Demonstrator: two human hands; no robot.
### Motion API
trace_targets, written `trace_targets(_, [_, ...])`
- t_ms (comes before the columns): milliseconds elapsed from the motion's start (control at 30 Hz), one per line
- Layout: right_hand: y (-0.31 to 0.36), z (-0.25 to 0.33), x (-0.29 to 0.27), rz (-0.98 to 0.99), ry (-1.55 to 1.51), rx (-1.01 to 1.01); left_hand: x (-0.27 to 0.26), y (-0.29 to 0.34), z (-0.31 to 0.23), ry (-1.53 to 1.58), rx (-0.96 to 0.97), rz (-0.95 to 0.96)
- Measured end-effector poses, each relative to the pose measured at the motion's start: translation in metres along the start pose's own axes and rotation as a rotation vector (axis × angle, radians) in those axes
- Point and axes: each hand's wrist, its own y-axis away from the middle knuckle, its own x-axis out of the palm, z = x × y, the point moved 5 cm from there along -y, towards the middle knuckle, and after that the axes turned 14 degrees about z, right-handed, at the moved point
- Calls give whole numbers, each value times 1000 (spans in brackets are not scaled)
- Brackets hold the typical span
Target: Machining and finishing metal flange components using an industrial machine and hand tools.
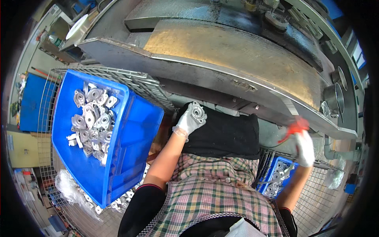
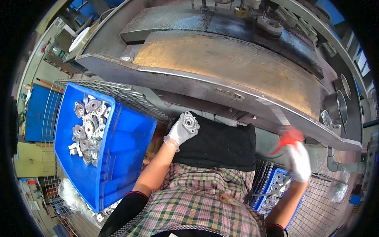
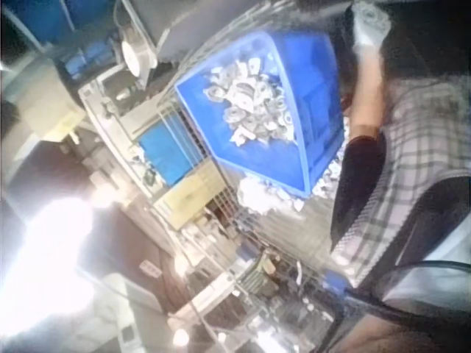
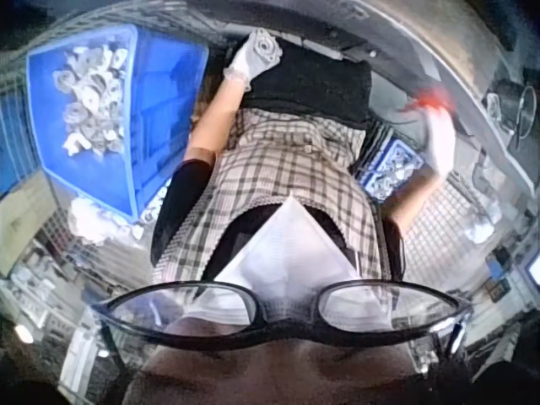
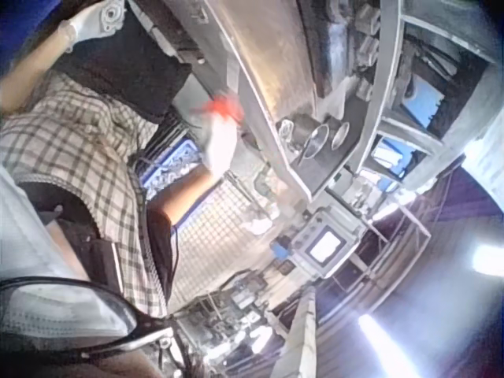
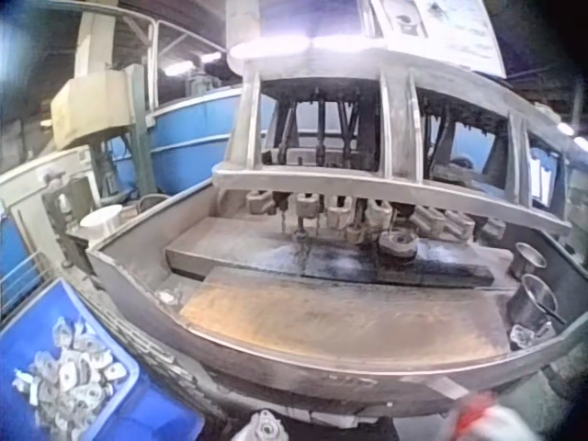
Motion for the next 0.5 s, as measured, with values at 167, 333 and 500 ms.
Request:
trace_targets(167, [-62,-16,142,599,571,270,-29,-2,-3,82,87,-126])
trace_targets(333, [-90,-29,206,695,889,220,-25,-4,-1,136,112,-31])
trace_targets(500, [-104,-22,227,722,1008,212,-32,-7,1,106,163,-180])
